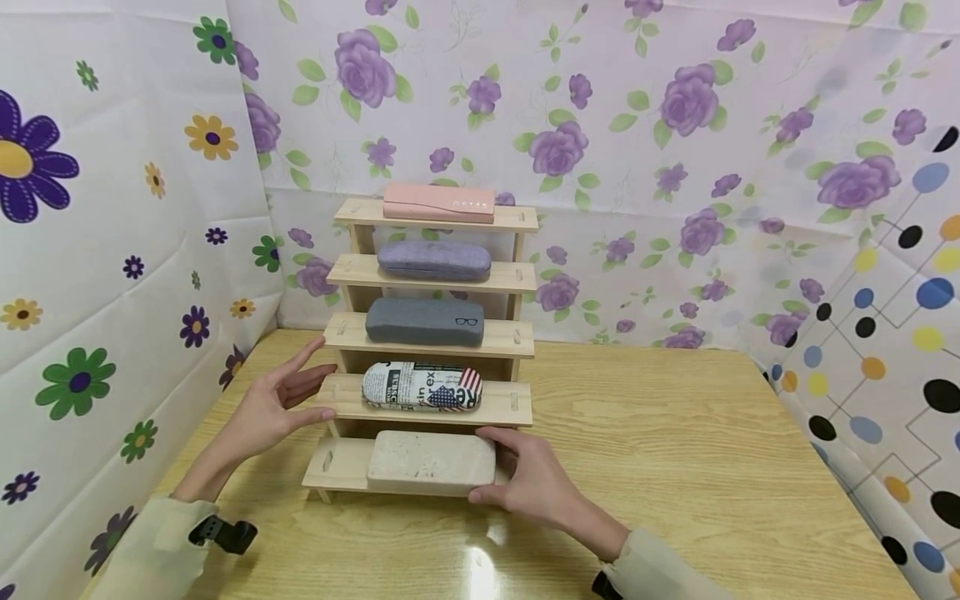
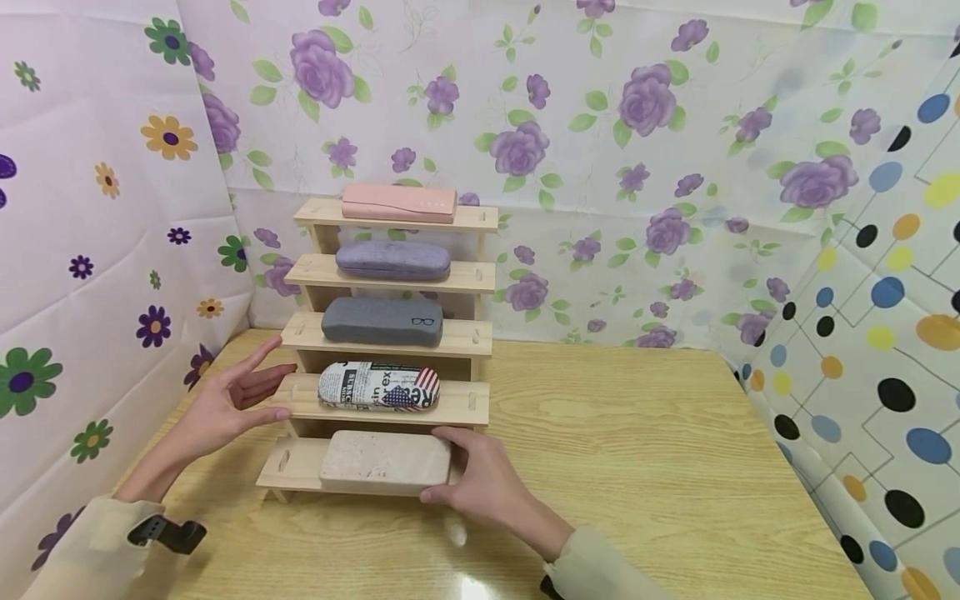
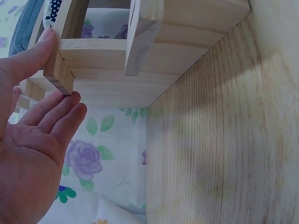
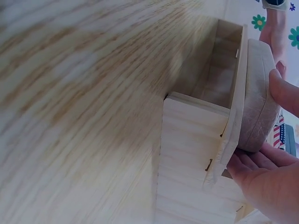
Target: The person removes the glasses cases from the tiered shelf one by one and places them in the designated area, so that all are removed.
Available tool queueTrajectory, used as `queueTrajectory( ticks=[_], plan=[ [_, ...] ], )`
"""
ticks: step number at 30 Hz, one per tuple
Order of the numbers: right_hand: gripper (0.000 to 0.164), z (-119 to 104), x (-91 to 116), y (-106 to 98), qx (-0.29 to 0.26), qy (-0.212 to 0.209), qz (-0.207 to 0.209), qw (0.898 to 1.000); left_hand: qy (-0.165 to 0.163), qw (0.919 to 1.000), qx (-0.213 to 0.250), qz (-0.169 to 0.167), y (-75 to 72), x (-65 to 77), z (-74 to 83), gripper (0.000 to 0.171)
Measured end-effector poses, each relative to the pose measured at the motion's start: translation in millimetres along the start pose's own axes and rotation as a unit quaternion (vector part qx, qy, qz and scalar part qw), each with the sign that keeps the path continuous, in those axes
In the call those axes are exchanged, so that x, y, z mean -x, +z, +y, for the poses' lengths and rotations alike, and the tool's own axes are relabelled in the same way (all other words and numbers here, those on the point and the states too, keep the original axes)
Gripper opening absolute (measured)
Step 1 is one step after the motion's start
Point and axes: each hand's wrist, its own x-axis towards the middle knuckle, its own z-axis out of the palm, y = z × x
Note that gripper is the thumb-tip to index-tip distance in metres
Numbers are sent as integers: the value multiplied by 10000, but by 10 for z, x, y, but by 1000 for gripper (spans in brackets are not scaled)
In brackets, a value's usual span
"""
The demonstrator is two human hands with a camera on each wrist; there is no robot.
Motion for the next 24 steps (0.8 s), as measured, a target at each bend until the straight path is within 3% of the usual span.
queueTrajectory(
  ticks=[5, 14, 24],
  plan=[
    [89, -10, 13, -23, -20, 51, -31, 10000, 31, 10000, -13, 0, -3, -7, 0, 102],
    [93, -15, -22, 1, 428, -24, -11, 9991, 28, 10000, -38, -2, -1, 6, -3, 102],
    [90, -30, -9, 8, 378, 27, 80, 9992, 88, 9999, -73, 12, 9, 0, 2, 102]
  ],
)
